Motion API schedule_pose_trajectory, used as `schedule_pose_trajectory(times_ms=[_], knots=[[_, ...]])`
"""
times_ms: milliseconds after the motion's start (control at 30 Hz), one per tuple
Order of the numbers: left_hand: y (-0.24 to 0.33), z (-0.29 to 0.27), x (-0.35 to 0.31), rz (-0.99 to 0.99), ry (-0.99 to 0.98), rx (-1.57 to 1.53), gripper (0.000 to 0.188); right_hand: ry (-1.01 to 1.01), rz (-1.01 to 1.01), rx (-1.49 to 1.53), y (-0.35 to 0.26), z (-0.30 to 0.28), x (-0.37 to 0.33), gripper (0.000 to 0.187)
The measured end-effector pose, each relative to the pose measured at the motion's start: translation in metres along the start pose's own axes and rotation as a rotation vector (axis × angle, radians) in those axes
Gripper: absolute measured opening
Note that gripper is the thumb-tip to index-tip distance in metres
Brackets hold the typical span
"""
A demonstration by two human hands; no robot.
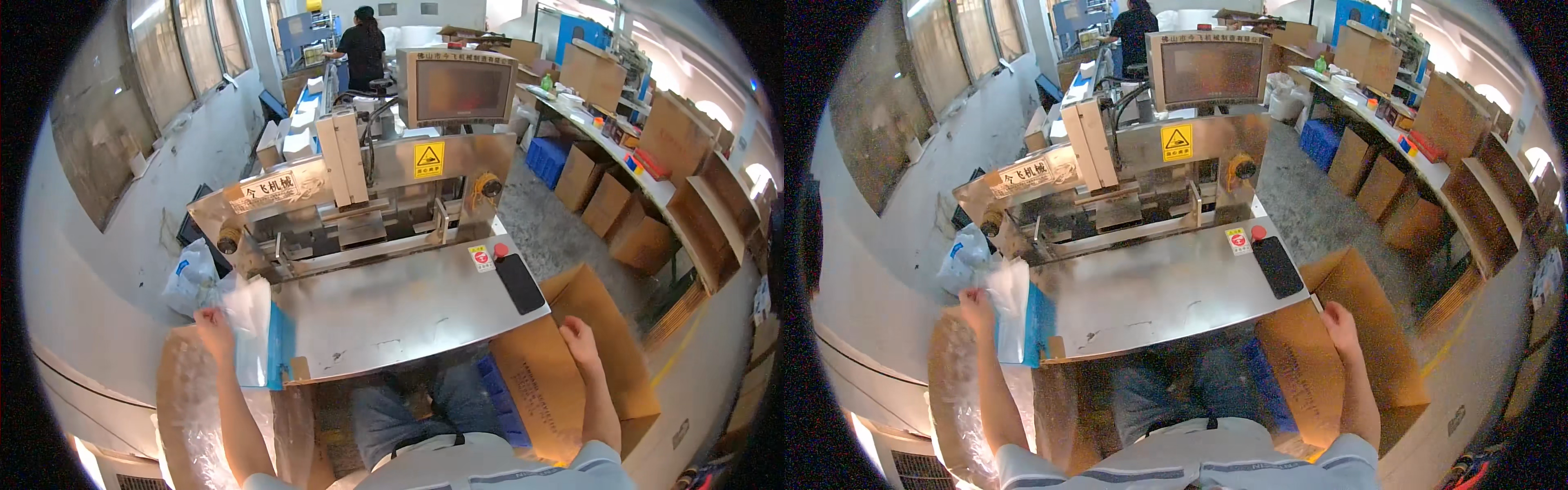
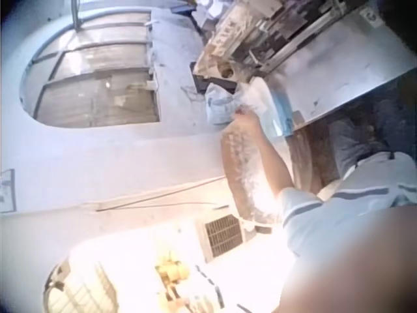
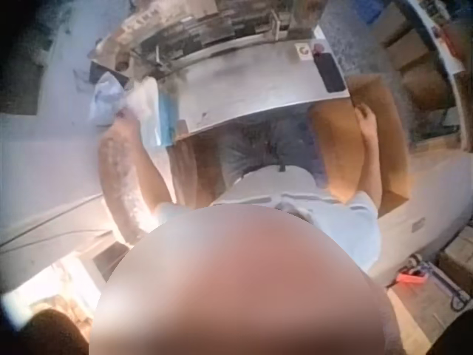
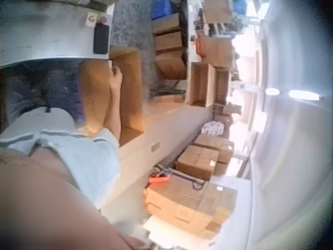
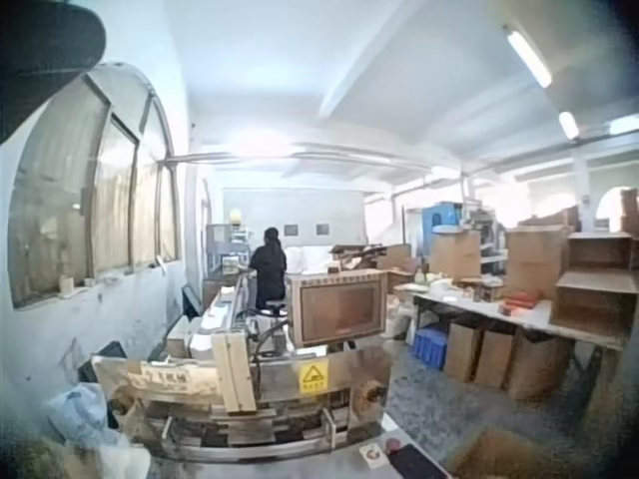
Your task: Sealing individual small white boxes using a heat-sealing machine and organizing them into a larger shipping carton.
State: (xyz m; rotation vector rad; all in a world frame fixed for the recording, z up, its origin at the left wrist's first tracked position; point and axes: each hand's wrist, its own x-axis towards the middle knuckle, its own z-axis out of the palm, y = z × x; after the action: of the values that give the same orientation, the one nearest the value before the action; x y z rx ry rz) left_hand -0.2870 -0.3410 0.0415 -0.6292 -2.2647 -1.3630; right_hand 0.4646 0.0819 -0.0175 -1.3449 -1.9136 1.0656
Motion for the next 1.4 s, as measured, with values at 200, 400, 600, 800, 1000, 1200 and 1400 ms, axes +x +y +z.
schedule_pose_trajectory(times_ms=[200, 400, 600, 800, 1000, 1200, 1400], knots=[[0.157, 0.013, -0.051, 0.079, -0.118, -0.384, 0.023, 0.204, -0.249, 0.046, -0.113, 0.026, 0.010, 0.039], [0.269, 0.030, -0.168, 0.254, -0.709, -0.314, 0.014, 0.017, -0.856, -0.072, -0.273, 0.142, -0.037, 0.049], [0.302, 0.034, -0.219, 0.182, -0.827, -0.437, 0.013, -0.569, -0.644, -0.137, -0.268, 0.183, -0.042, 0.023], [0.279, 0.032, -0.240, -0.310, -0.911, -0.579, 0.019, -0.419, -0.823, -0.060, -0.258, 0.183, -0.047, 0.011], [0.254, 0.044, -0.266, -0.451, -0.863, -0.603, 0.015, -0.413, -0.984, -0.057, -0.238, 0.187, -0.047, 0.013], [0.304, 0.034, -0.223, 0.266, -1.179, -0.304, 0.039, -0.560, -1.085, -0.280, -0.216, 0.201, -0.046, 0.018], [0.270, 0.056, -0.222, 0.422, -1.381, -0.154, 0.025, -0.590, -1.044, -0.270, -0.212, 0.199, -0.044, 0.020]])
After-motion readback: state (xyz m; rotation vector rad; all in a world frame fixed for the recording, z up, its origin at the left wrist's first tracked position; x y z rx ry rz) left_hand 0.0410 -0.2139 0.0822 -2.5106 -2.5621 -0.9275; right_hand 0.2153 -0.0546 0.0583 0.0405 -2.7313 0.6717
